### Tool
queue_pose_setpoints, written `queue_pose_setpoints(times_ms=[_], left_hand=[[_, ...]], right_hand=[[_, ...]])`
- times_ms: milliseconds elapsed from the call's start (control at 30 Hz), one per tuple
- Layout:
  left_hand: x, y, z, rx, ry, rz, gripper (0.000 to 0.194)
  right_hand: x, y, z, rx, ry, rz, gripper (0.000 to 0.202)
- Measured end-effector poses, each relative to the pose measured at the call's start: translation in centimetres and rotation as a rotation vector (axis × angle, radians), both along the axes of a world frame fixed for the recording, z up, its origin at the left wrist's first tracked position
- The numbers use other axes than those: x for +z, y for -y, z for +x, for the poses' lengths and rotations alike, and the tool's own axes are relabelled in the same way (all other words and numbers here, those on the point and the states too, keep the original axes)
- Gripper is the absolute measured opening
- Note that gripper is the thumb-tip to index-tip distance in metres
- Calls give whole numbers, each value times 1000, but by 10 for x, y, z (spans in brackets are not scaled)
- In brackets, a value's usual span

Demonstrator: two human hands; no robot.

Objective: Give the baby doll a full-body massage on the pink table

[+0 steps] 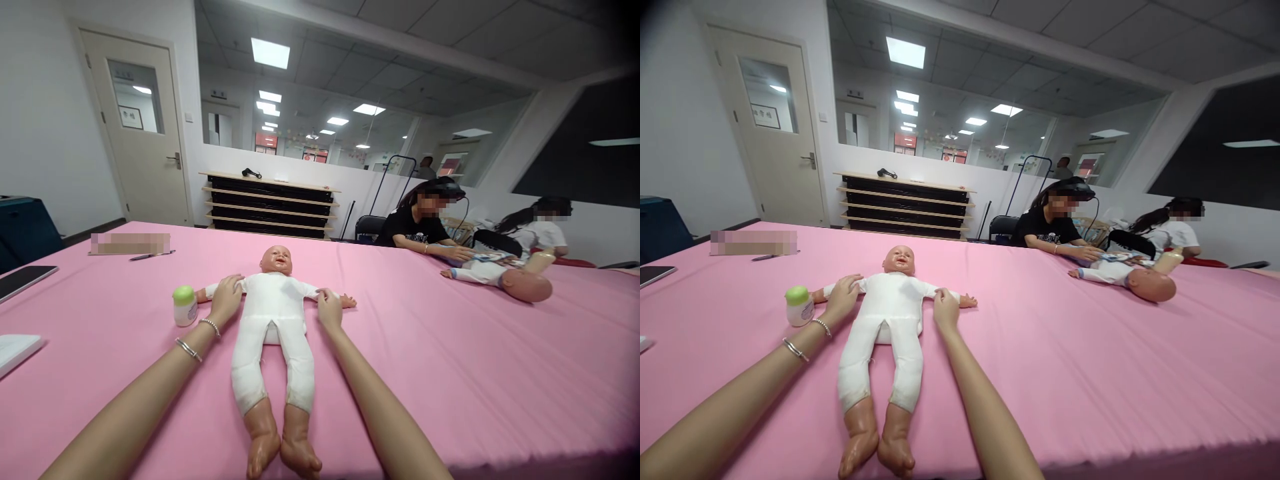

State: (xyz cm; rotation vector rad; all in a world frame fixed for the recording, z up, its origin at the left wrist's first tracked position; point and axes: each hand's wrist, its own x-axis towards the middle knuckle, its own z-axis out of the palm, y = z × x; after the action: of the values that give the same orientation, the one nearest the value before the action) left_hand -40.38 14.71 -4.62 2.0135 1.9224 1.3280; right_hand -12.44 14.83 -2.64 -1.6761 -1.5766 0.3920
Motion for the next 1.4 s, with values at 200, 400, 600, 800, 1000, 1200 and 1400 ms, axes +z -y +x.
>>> queue_pose_setpoints(times_ms=[200,400,600,800,1000,1200,1400], left_hand=[[-29,6,14,-53,196,-24,28],[-33,3,11,-65,189,-117,28],[-30,7,12,-83,179,-188,30],[-32,6,11,-101,194,-196,29],[-30,7,12,-100,185,-198,31],[-13,25,19,165,-50,-317,33],[-14,18,26,269,95,-355,36]], right_hand=[[-36,7,-21,180,-100,-118,36],[-32,10,-17,238,-114,-125,32],[-30,12,-17,275,-107,-135,32],[-28,14,-16,297,-86,-127,33],[-28,15,-16,317,-183,-116,32],[-30,16,-17,344,-444,-143,34],[-33,-2,-35,336,-852,-228,39]])
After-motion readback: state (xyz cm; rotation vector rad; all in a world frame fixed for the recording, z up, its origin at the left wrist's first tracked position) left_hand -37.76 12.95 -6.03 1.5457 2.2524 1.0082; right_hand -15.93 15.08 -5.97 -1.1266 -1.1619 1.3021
